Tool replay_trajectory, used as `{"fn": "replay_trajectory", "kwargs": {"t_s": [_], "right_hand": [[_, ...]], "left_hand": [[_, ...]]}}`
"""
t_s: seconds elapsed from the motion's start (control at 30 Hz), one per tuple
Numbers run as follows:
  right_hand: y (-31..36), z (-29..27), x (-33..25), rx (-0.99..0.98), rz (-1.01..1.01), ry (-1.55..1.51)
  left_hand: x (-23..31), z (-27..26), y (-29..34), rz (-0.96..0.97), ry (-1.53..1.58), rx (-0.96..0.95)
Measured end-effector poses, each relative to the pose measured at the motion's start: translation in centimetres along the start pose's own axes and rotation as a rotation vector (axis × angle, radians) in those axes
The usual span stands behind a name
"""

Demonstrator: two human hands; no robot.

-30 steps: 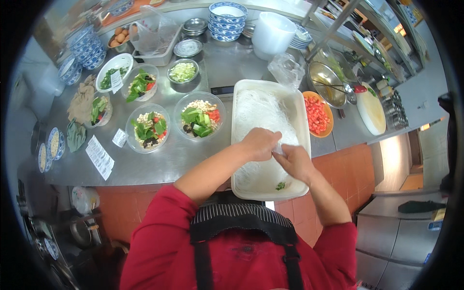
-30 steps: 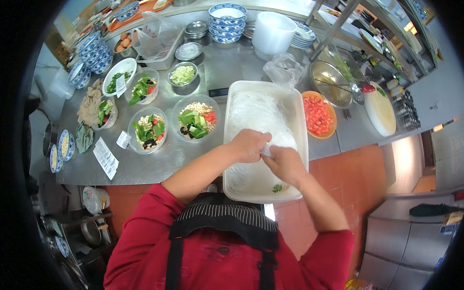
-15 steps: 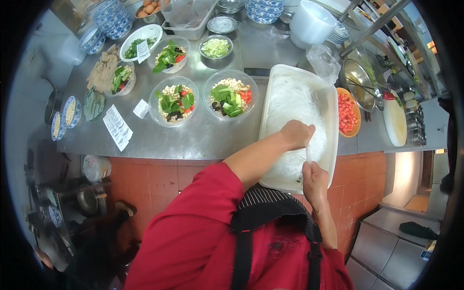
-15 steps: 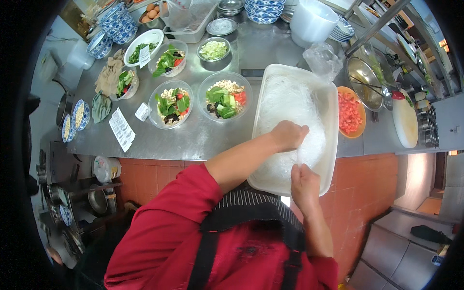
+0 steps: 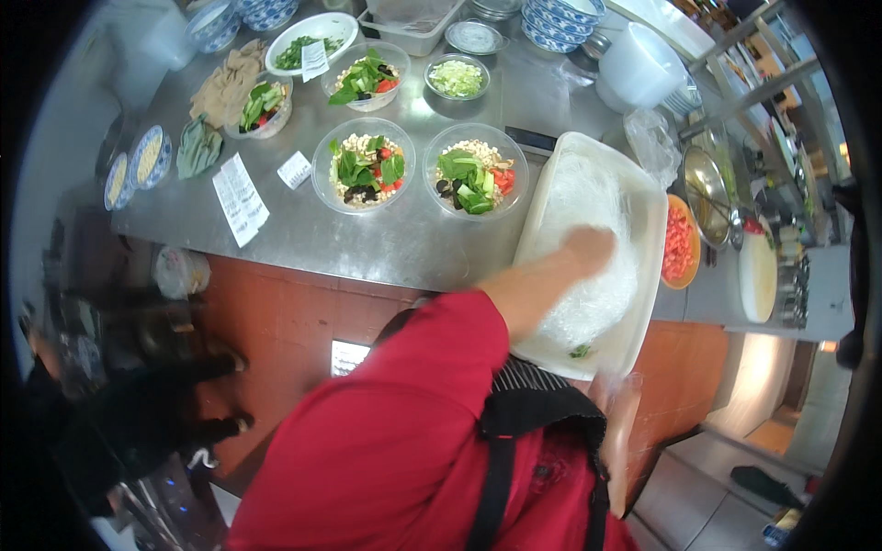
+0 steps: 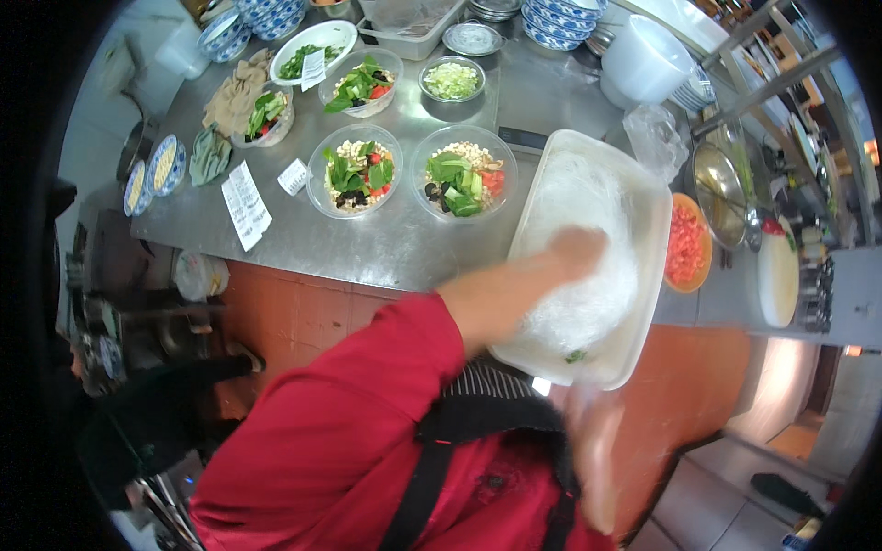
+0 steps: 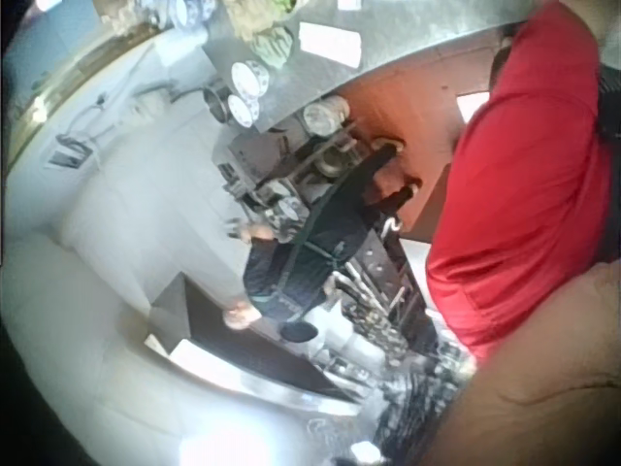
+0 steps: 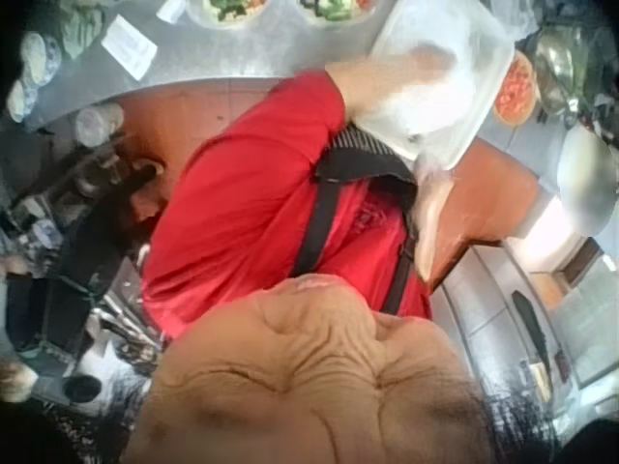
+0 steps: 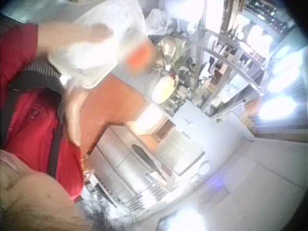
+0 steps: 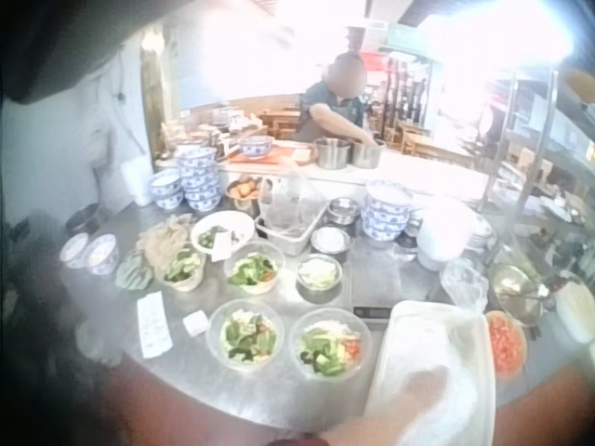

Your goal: The person scoops puffed rice into clear bowls, then adds dried mushrooms, diced tomatoes, and chopped greens from containers. The bowls are arranged on a stainless steel counter in a commercial kitchen.

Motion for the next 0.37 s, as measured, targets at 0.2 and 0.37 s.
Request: {"fn": "replay_trajectory", "kwargs": {"t_s": [0.2,0.37], "right_hand": [[-7.7,-4.3,-3.4,-0.136,-0.175,-0.234],[-19.5,4.1,-7.5,-0.44,-0.373,-0.111]], "left_hand": [[2.8,0.1,-0.8,0.004,0.111,-0.073],[4.1,-0.1,1.0,0.107,0.008,0.046]]}}
Point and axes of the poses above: each hand's wrist, its own y-axis away from the middle knuckle, its own z-axis out of the palm, x = y × z, the point moved 4 cm from there along -y, towards the middle knuckle, and after that the axes turned 13 degrees about -z, right-handed, at the moved point
